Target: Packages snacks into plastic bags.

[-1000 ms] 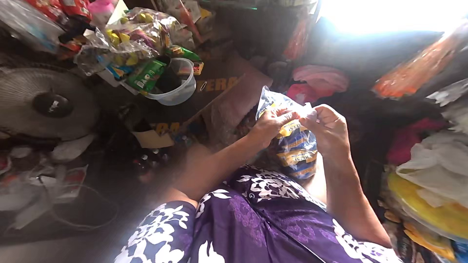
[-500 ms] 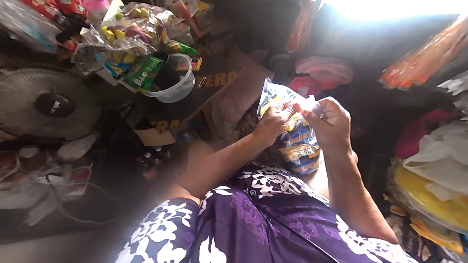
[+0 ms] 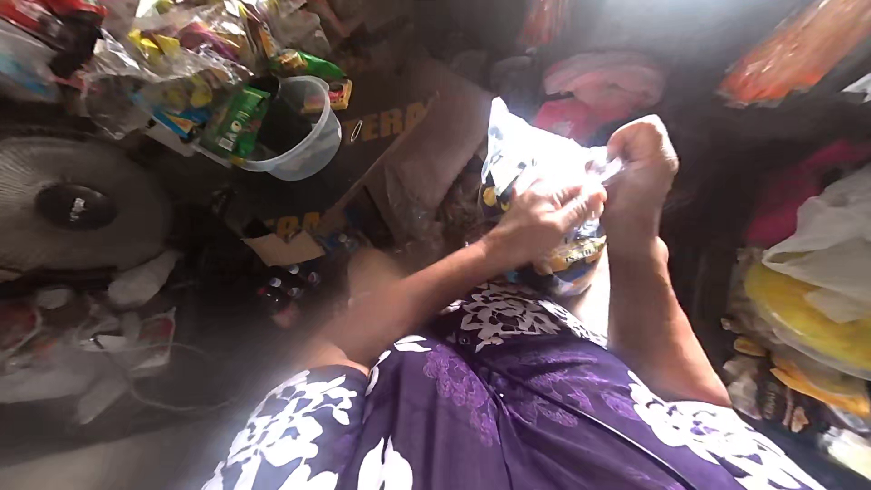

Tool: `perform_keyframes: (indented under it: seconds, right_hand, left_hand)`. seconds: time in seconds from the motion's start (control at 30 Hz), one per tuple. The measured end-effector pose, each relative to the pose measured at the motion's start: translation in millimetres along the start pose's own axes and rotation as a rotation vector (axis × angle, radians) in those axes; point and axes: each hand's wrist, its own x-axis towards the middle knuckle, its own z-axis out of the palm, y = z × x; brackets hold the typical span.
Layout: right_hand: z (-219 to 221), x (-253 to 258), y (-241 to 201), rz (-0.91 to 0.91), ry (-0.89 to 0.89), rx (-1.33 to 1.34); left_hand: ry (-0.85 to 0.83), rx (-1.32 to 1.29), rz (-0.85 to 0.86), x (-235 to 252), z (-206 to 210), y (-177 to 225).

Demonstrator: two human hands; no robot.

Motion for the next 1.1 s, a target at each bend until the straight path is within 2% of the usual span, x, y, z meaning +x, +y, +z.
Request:
perform_keyframes:
  seconds: [0.07, 0.13, 0.3, 0.5, 0.63, 0.8, 0.9, 1.1]
  right_hand:
    - [-11.1, 1.0, -0.3, -0.062, -0.086, 0.014]
    - [-16.7, 2.4, -6.1, -0.017, -0.156, 0.059]
    - [-21.5, 0.9, -4.1, 0.041, -0.23, 0.222]
    - [-23.5, 8.6, -2.7, 0.03, -0.204, 0.3]
    - [-20.3, 9.8, -6.0, 0.027, -0.203, 0.348]
    - [-22.7, 12.0, -9.0, -0.065, -0.255, 0.112]
    - [-25.7, 10.5, -5.1, -0.11, -0.24, 0.016]
    - [-27.6, 5.7, 1.7, -0.152, -0.199, 0.101]
  left_hand:
    - [0.064, -0.2, -0.055, 7.4, -8.2, -2.4]
    - [0.097, -0.339, -0.083, 14.5, -16.3, -5.4]
    - [0.099, -0.416, -0.151, 19.2, -27.3, -13.9]
    - [0.087, -0.429, -0.182, 19.3, -30.4, -14.3]
    - [0.033, -0.333, -0.239, 17.9, -37.8, -9.3]
    - [-0.012, -0.346, -0.248, 16.6, -45.2, 0.5]
    - [-0.023, -0.369, -0.202, 13.7, -44.9, 0.8]
    - [-0.046, -0.399, -0.103, 10.2, -41.5, -4.3]
